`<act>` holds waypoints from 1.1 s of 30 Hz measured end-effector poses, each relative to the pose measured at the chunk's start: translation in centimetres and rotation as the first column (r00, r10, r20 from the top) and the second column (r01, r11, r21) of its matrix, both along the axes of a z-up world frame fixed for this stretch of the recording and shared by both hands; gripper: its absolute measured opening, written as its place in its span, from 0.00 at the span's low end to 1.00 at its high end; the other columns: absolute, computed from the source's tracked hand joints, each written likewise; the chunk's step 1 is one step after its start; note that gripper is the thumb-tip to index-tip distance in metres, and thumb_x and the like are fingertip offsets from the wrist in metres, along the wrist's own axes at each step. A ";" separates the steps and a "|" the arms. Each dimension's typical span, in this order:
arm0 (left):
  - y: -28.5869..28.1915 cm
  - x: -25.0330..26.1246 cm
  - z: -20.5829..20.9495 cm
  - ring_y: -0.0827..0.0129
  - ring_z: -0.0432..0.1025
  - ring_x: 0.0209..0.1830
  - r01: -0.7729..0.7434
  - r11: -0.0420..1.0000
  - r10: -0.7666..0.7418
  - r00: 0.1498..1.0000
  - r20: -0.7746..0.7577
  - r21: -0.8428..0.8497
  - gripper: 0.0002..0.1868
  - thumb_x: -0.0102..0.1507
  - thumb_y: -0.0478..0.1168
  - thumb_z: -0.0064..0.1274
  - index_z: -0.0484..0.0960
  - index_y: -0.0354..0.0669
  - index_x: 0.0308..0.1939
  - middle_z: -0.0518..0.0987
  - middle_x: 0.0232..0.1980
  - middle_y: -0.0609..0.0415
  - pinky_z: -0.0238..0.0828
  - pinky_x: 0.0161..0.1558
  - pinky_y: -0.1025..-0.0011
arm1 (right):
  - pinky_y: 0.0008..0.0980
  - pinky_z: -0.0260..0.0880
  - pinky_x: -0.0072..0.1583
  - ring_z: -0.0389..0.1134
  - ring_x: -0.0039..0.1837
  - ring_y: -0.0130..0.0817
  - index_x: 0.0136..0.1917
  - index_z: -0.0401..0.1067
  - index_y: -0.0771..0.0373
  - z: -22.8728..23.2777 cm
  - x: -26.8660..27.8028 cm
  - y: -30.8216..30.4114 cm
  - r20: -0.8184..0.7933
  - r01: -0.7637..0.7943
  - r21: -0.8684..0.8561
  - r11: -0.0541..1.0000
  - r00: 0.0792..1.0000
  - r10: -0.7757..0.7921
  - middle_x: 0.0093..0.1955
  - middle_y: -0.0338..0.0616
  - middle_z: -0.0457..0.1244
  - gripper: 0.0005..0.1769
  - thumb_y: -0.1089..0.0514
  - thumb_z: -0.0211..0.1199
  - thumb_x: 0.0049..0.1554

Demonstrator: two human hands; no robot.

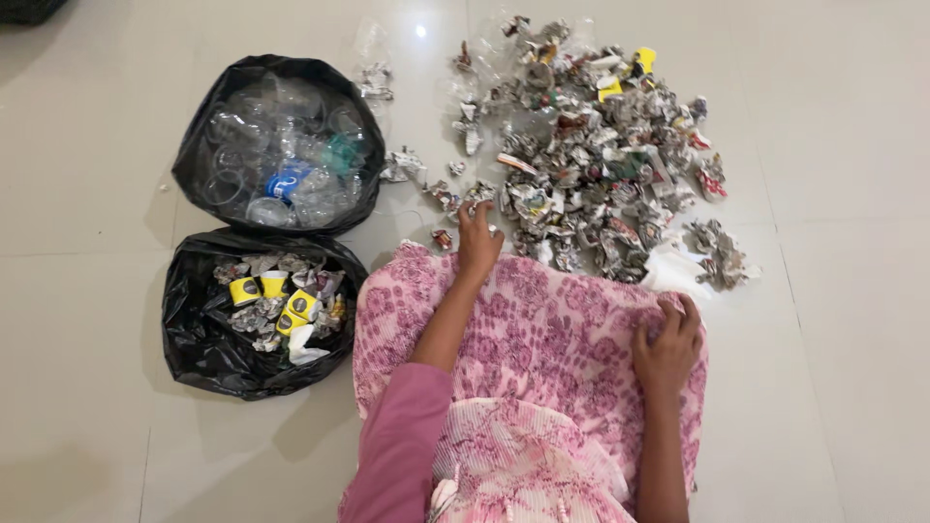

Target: The person sits on the floor and sorts a pile of mixed waste into two black bags. They pick up plastic bottles and crumpled wrappers, crush the bottles by hand, and place them into separate bags. The process continues with repeated picking, crushing, and bagging of items.

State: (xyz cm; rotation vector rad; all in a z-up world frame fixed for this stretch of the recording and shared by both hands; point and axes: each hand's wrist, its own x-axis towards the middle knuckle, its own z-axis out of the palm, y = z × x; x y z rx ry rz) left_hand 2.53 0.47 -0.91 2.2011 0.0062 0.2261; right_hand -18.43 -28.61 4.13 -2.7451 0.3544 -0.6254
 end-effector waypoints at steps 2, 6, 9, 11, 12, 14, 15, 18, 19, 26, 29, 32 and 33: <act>-0.6 0.1 0.1 0.33 0.63 0.69 0.076 0.995 -0.077 0.997 0.008 0.072 0.39 0.53 0.38 0.69 0.69 0.51 0.66 0.56 0.74 0.35 0.73 0.59 0.48 | 0.51 0.55 0.74 0.57 0.77 0.51 0.68 0.68 0.62 -0.1 0.1 0.0 -0.002 0.002 0.018 1.000 1.000 -0.002 0.77 0.55 0.56 0.26 0.55 0.64 0.58; -2.7 1.8 -0.2 0.28 0.60 0.67 0.236 0.925 -0.289 0.946 0.149 0.299 0.48 0.51 0.49 0.73 0.65 0.53 0.72 0.51 0.75 0.30 0.70 0.56 0.41 | 0.51 0.54 0.74 0.59 0.75 0.49 0.66 0.69 0.61 -0.4 0.2 -0.1 0.006 0.005 0.020 1.000 1.000 -0.006 0.75 0.52 0.57 0.24 0.54 0.64 0.58; -4.4 3.3 -1.7 0.32 0.65 0.65 0.281 0.904 -0.316 0.947 0.062 0.322 0.43 0.55 0.49 0.71 0.68 0.55 0.71 0.51 0.76 0.31 0.73 0.56 0.45 | 0.50 0.53 0.74 0.61 0.73 0.46 0.65 0.70 0.60 -0.7 0.0 -0.2 0.010 -0.002 0.010 1.000 1.000 0.002 0.71 0.48 0.61 0.21 0.54 0.63 0.59; -5.1 4.6 -2.9 0.36 0.68 0.63 0.278 0.910 -0.285 0.958 -0.025 0.306 0.38 0.56 0.45 0.68 0.71 0.53 0.69 0.53 0.78 0.33 0.75 0.56 0.49 | 0.48 0.53 0.74 0.63 0.70 0.44 0.63 0.71 0.58 -1.0 0.0 -0.3 -0.007 -0.006 -0.005 1.000 1.000 0.006 0.67 0.46 0.64 0.19 0.54 0.63 0.60; -5.4 5.3 -3.5 0.38 0.69 0.62 0.260 0.914 -0.261 0.965 -0.041 0.311 0.35 0.57 0.42 0.67 0.72 0.52 0.67 0.55 0.78 0.35 0.75 0.56 0.50 | 0.47 0.53 0.74 0.64 0.68 0.43 0.62 0.72 0.58 -1.1 0.1 -0.4 -0.024 -0.005 -0.020 1.000 1.000 0.005 0.64 0.45 0.65 0.18 0.53 0.63 0.59; -5.7 6.2 -4.3 0.41 0.71 0.61 0.250 0.911 -0.247 0.968 -0.054 0.327 0.31 0.58 0.37 0.65 0.74 0.49 0.65 0.61 0.74 0.38 0.75 0.57 0.52 | 0.46 0.54 0.74 0.65 0.67 0.42 0.59 0.72 0.56 -1.3 0.2 -0.5 -0.040 -0.003 -0.029 1.000 0.999 0.002 0.60 0.43 0.67 0.15 0.53 0.62 0.60; -5.8 6.7 -4.4 0.42 0.71 0.60 0.258 0.905 -0.257 0.965 -0.049 0.337 0.30 0.58 0.36 0.64 0.75 0.49 0.64 0.65 0.70 0.40 0.75 0.57 0.51 | 0.45 0.54 0.74 0.65 0.67 0.42 0.59 0.73 0.56 -1.4 0.3 -0.5 -0.039 -0.002 -0.023 1.000 0.999 0.001 0.58 0.42 0.67 0.14 0.53 0.62 0.60; -5.6 6.3 -3.5 0.46 0.73 0.59 0.228 0.924 -0.240 0.971 0.002 0.308 0.24 0.58 0.35 0.64 0.77 0.49 0.58 0.73 0.62 0.44 0.76 0.56 0.53 | 0.45 0.55 0.74 0.65 0.66 0.42 0.58 0.73 0.55 -1.7 0.0 -0.6 -0.039 -0.003 -0.030 1.000 0.999 0.002 0.57 0.42 0.68 0.13 0.53 0.62 0.61; -5.5 6.0 -2.7 0.47 0.74 0.58 0.208 0.935 -0.225 0.974 0.029 0.288 0.22 0.58 0.35 0.64 0.77 0.49 0.55 0.75 0.60 0.45 0.77 0.56 0.54 | 0.45 0.55 0.74 0.66 0.66 0.42 0.59 0.73 0.55 -1.6 0.2 -0.7 -0.038 -0.003 -0.036 0.999 0.999 0.002 0.57 0.43 0.68 0.13 0.53 0.63 0.61; -5.5 -4.3 5.0 0.57 0.76 0.54 0.206 0.877 -0.233 0.973 -0.009 -0.435 0.16 0.62 0.35 0.58 0.75 0.48 0.54 0.72 0.62 0.48 0.81 0.44 0.61 | 0.56 0.52 0.78 0.53 0.79 0.61 0.78 0.56 0.60 1.9 0.1 2.3 0.195 -0.264 0.242 0.934 0.956 0.220 0.81 0.58 0.49 0.34 0.53 0.63 0.63; -5.3 -12.3 7.4 0.55 0.74 0.59 0.407 0.796 -0.301 0.909 0.290 -0.449 0.22 0.59 0.33 0.64 0.74 0.46 0.55 0.75 0.56 0.48 0.75 0.60 0.58 | 0.52 0.60 0.74 0.52 0.79 0.51 0.83 0.48 0.55 3.2 0.3 8.1 0.356 -0.402 0.849 0.343 0.915 0.193 0.85 0.56 0.44 0.38 0.53 0.60 0.66; -4.8 -18.3 9.6 0.54 0.68 0.65 0.408 0.848 -0.370 0.913 0.171 -0.339 0.24 0.59 0.33 0.62 0.73 0.48 0.58 0.75 0.60 0.50 0.70 0.67 0.57 | 0.39 0.76 0.61 0.66 0.67 0.42 0.80 0.49 0.50 4.2 1.5 13.5 0.380 -0.323 0.895 -0.306 0.913 0.148 0.80 0.57 0.52 0.39 0.56 0.61 0.60; -4.0 -19.6 10.4 0.53 0.66 0.68 0.385 0.877 -0.331 0.917 0.222 -0.286 0.27 0.59 0.31 0.60 0.70 0.47 0.61 0.73 0.63 0.49 0.66 0.70 0.56 | 0.36 0.77 0.59 0.68 0.65 0.40 0.79 0.52 0.54 4.5 1.6 14.9 0.427 -0.350 0.883 -0.312 0.875 0.227 0.80 0.56 0.53 0.36 0.59 0.59 0.61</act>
